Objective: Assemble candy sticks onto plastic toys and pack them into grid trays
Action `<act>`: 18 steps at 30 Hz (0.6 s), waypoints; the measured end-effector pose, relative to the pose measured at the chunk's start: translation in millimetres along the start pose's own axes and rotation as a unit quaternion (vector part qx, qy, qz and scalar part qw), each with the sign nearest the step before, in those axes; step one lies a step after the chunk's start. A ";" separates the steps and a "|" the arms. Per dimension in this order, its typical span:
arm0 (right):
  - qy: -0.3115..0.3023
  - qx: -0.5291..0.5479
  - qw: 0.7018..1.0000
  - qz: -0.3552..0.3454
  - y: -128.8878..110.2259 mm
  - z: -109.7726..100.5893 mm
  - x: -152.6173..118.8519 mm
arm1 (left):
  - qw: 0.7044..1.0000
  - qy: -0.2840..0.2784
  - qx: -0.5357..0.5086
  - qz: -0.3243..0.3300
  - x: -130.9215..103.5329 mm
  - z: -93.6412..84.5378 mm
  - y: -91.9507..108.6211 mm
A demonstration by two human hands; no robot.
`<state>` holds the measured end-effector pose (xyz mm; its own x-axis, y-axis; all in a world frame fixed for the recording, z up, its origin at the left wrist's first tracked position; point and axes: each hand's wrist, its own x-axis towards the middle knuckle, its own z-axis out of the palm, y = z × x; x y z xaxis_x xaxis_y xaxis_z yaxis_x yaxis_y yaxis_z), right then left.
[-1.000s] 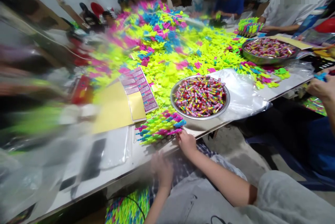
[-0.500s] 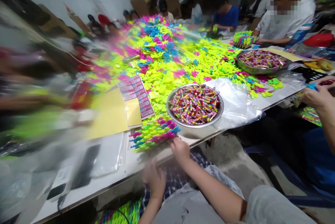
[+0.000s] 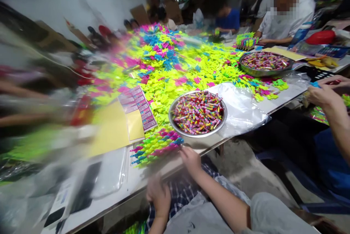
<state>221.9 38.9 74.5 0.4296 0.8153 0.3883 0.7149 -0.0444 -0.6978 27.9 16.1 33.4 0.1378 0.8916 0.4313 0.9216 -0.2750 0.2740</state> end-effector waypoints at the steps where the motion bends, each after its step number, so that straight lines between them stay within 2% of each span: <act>1: -0.001 0.012 1.000 0.016 4.4 -3.7 3.8 | 1.000 0.010 0.003 0.005 0.0 -1.5 0.5; 5: -0.046 0.052 0.997 0.046 17.4 -7.0 22.9 | 0.998 0.046 -0.033 0.033 14.3 -13.0 20.5; 8: -0.079 0.067 0.994 0.030 19.1 -1.7 32.3 | 0.994 0.021 -0.093 0.046 39.6 -20.0 48.7; 11: -0.099 0.084 0.991 0.018 17.9 1.6 34.8 | 0.992 0.003 -0.115 0.042 60.3 -19.7 70.4; 15: -0.121 0.103 0.987 0.010 16.6 0.3 35.8 | 0.992 -0.045 -0.086 0.076 63.9 -10.5 81.1; 18: -0.142 0.113 0.983 0.007 15.1 -2.0 38.9 | 0.995 -0.069 -0.050 0.056 59.0 -4.6 84.5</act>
<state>250.5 68.8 80.2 0.2436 0.9456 0.2158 0.5559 0.0462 -0.8300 112.3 43.8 86.0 0.2931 0.8924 0.3431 0.8576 -0.4040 0.3183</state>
